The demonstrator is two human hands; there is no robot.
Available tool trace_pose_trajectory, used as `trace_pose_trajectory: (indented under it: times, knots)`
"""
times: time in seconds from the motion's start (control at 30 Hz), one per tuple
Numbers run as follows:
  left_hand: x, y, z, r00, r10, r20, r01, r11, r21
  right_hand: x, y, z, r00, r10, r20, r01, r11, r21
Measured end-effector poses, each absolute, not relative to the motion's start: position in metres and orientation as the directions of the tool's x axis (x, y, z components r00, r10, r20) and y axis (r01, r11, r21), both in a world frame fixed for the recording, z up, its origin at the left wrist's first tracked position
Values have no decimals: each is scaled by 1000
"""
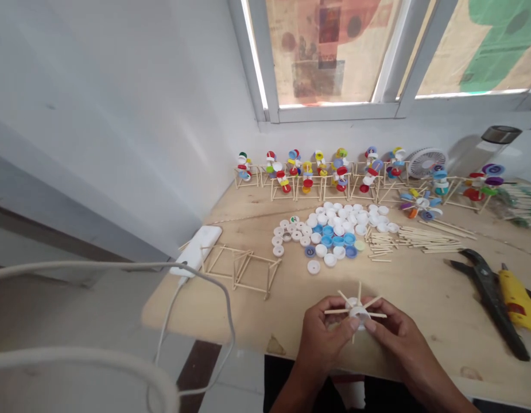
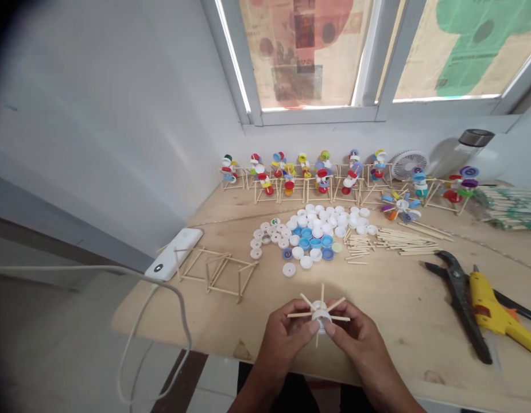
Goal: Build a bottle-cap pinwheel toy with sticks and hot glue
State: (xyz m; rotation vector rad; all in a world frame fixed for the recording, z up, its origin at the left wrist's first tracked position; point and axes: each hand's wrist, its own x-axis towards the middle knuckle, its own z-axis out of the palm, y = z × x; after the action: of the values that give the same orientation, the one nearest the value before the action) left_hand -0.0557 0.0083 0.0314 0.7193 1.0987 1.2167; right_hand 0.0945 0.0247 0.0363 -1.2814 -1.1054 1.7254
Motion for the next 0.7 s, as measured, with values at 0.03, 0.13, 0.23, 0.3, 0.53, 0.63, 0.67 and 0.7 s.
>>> trace_pose_trajectory:
  times: [0.03, 0.13, 0.23, 0.3, 0.53, 0.63, 0.67, 0.7]
  knots:
    - [-57, 9, 34, -23, 960, -279, -367, 252, 896, 94, 25, 36, -258, 897, -358, -49, -382, -923]
    - [-63, 10, 43, -47, 950, -308, -428, 259, 866, 94, 26, 36, -262, 910, -323, -100, -358, -928]
    - [-67, 11, 52, -43, 954, -296, -564, 221, 796, 93, 28, 36, -250, 921, -298, -285, -364, -887]
    - [-68, 13, 56, -3, 963, -268, -647, 203, 735, 89, 28, 36, -252, 918, -307, -423, -390, -818]
    - [-48, 24, 52, 133, 969, -211, -802, 230, 551, 48, 23, 37, -288, 867, -407, -685, -483, -544]
    - [-37, 27, 51, 87, 964, -249, -847, 203, 490, 32, 21, 36, -345, 842, -415, -707, -523, -476]
    - [-35, 29, 52, 75, 964, -254, -859, 192, 475, 28, 20, 36, -374, 833, -407, -704, -541, -460]
    - [-33, 31, 53, 64, 965, -254, -866, 180, 466, 25, 19, 36, -405, 822, -400, -701, -560, -442]
